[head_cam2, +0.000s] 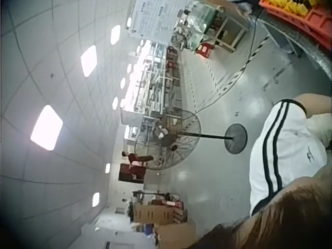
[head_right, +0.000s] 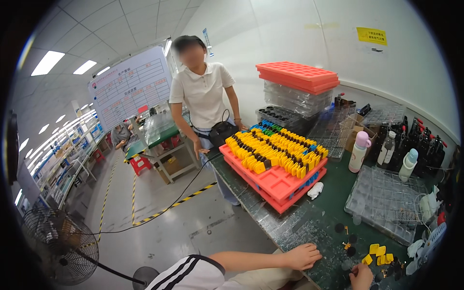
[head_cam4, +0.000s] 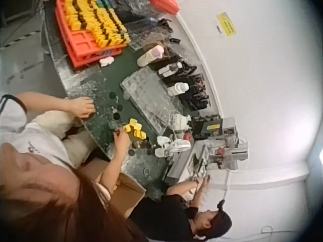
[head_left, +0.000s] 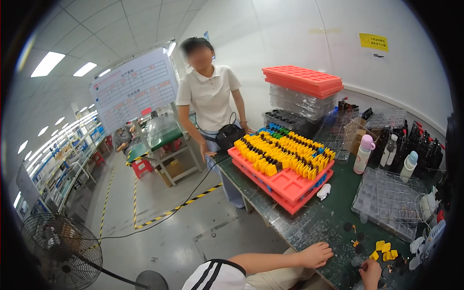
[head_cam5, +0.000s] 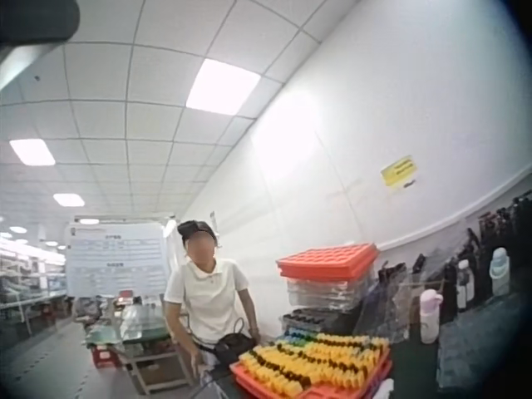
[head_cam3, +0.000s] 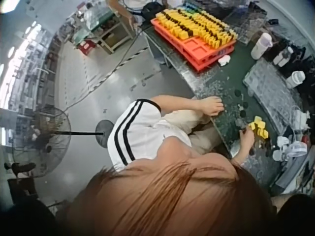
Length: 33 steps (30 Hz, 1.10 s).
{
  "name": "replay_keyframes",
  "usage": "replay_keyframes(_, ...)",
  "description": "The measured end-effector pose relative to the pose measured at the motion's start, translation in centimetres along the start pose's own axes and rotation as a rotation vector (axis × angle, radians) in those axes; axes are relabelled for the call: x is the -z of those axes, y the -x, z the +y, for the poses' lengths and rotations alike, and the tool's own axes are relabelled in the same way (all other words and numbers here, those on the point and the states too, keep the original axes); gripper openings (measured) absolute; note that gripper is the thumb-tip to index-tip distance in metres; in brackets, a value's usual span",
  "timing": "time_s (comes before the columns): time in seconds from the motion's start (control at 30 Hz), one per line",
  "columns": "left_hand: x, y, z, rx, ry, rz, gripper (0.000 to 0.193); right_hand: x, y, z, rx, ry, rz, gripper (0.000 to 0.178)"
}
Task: Assembling small electronic components, such as speakers, into yellow plastic housings at a factory workbench.
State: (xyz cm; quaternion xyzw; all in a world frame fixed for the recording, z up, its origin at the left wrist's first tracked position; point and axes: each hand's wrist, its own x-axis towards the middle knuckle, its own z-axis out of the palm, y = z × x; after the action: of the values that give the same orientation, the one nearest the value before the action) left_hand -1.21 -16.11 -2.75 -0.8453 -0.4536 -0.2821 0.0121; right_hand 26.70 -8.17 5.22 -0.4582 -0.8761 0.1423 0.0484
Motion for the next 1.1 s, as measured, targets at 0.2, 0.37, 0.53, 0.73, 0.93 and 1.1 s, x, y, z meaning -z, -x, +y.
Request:
replay_keyframes(0.2,1.0,-0.3,-0.3,-0.063,-0.006,0.028,0.030,-0.7,-1.4,-1.2,-0.149,-0.105,0.019,0.019)
replay_keyframes(0.37,0.0,-0.4,-0.5,-0.232,0.082,0.020,0.049,0.2,-0.5,-0.8,-0.013,-0.098,0.347,0.016)
replay_keyframes(0.53,0.5,0.3,-0.7,-0.237,0.072,0.001,0.066,1.8,0.1,-2.3,0.034,-0.138,0.419,0.012)
replay_keyframes(0.73,0.9,-0.2,-0.6,-0.161,0.091,-0.095,0.070,0.0,0.4,-2.3,-0.007,-0.235,0.571,0.024)
replay_keyframes(0.93,0.9,-0.2,-0.2,-0.143,0.094,-0.101,0.069,-0.7,-0.2,-1.1,-0.017,-0.193,0.632,0.023)
replay_keyframes(1.1,0.8,-0.1,-0.2,-0.146,0.094,-0.093,0.068,-0.7,-0.1,-1.0,-0.135,-0.218,0.470,0.024)
